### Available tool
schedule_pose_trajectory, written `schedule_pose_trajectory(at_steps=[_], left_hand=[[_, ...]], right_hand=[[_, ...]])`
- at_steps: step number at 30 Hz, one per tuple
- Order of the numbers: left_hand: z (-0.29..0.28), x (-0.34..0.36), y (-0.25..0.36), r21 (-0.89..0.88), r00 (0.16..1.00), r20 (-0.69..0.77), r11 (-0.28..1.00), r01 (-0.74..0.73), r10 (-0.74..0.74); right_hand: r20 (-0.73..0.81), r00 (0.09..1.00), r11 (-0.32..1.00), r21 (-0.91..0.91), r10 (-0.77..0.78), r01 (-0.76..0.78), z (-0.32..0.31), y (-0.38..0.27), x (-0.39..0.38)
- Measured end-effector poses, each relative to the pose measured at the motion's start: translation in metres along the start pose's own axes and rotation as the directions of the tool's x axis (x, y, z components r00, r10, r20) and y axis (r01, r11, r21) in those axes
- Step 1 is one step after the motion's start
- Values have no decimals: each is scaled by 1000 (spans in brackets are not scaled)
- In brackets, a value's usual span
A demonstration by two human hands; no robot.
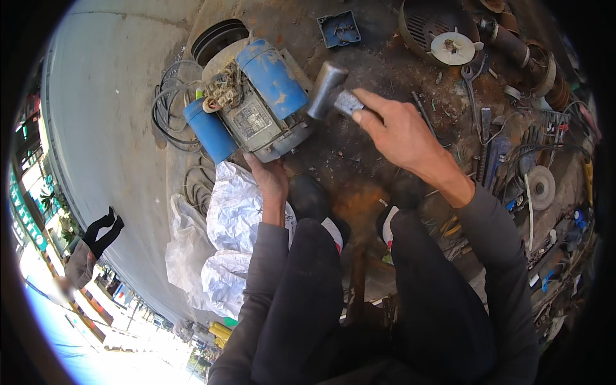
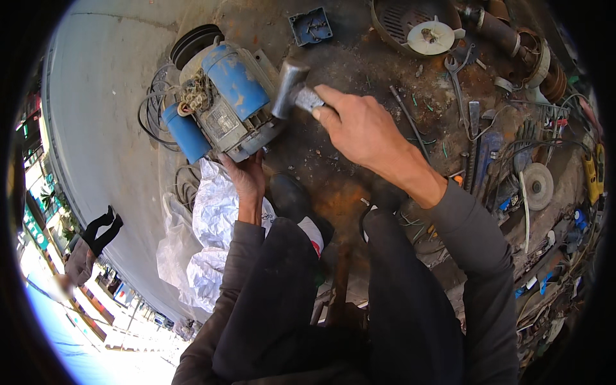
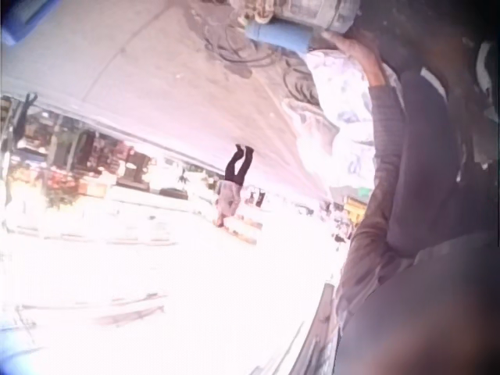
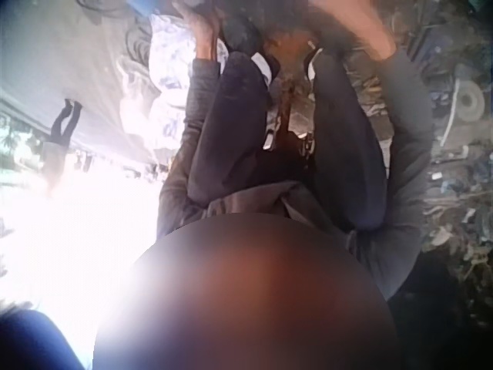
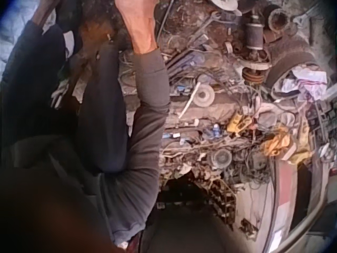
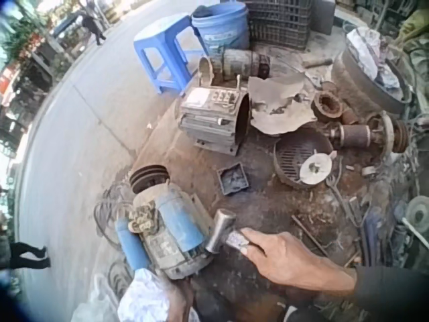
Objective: The person uses a metal rod to rotate the shaft of a blue electric motor and then repeatedly strikes the motor housing with a hammer. The person continues hammering different sides of the motor while holding it steady.
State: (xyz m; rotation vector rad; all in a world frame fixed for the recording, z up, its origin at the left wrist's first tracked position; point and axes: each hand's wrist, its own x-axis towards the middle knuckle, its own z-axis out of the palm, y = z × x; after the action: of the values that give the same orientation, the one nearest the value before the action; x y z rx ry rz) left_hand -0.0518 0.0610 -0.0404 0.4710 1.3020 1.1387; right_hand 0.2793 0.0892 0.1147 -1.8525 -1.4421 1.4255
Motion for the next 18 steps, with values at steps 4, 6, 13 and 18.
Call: schedule_pose_trajectory(at_steps=[4,6,13,18], left_hand=[[-2,5,0,20,1000,17,1000,-2,2],[-4,5,0,61,1000,12,998,24,-25],[-2,8,1,44,998,65,999,-12,9],[-1,7,1,41,1000,21,999,-19,18]], right_hand=[[19,997,991,-110,78,-76,-12,2,0],[-145,989,999,-33,-23,19,-14,10,-1],[-35,999,994,110,-10,14,19,35,1],[-92,994,995,-82,55,-63,3,55,27]])
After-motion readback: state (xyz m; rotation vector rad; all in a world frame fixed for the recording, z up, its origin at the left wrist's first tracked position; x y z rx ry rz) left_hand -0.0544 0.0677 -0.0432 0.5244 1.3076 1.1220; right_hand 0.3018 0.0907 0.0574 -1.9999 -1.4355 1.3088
